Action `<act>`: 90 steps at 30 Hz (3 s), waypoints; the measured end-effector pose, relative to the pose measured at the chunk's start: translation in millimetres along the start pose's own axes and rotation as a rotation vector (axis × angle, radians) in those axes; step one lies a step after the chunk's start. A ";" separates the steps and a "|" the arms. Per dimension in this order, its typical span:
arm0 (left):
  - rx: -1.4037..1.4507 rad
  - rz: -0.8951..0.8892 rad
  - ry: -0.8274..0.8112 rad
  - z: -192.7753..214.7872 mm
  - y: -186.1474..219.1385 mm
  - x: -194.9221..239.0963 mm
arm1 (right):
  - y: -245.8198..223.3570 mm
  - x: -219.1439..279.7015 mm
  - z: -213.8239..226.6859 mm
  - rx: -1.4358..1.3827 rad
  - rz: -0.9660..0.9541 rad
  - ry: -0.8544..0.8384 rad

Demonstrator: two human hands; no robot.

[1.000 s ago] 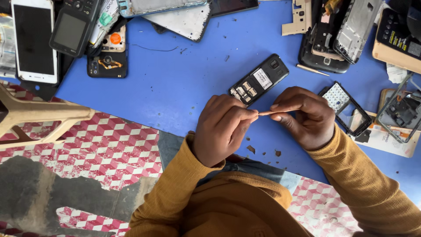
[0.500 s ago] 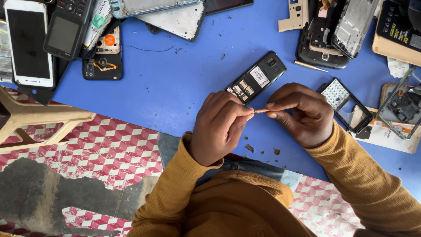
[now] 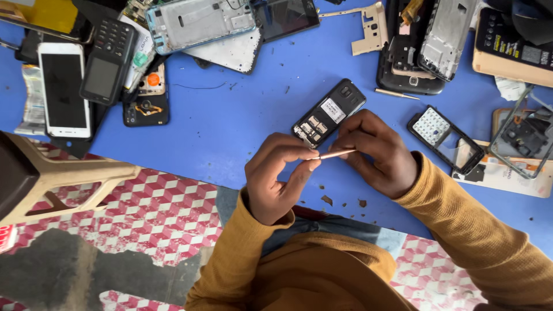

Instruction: The person disassembles and reassembles several mobile phones on a cluttered workbench. They use a screwdriver to remove screws, detach back covers, and handle internal components, then reattach parts and secure screws.

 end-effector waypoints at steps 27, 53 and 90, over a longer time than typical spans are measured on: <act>0.278 0.254 0.254 -3.1 -18.1 26.1 | 3.0 4.8 -0.7 -0.022 0.032 0.079; 0.404 0.343 0.340 3.8 -32.1 26.3 | 8.5 6.0 7.3 -0.031 -0.058 0.130; 0.447 0.295 0.174 0.8 -27.2 20.3 | 6.1 6.6 -0.9 0.050 -0.048 0.076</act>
Point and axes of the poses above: each hand's wrist, its own x-axis away from the middle knuckle, its own z-axis out of the back of the hand, y = z × x, the point moved 4 cm from there along -x, towards the middle knuckle, and after that the axes turned 12 degrees about -z, right-handed, at the moved point
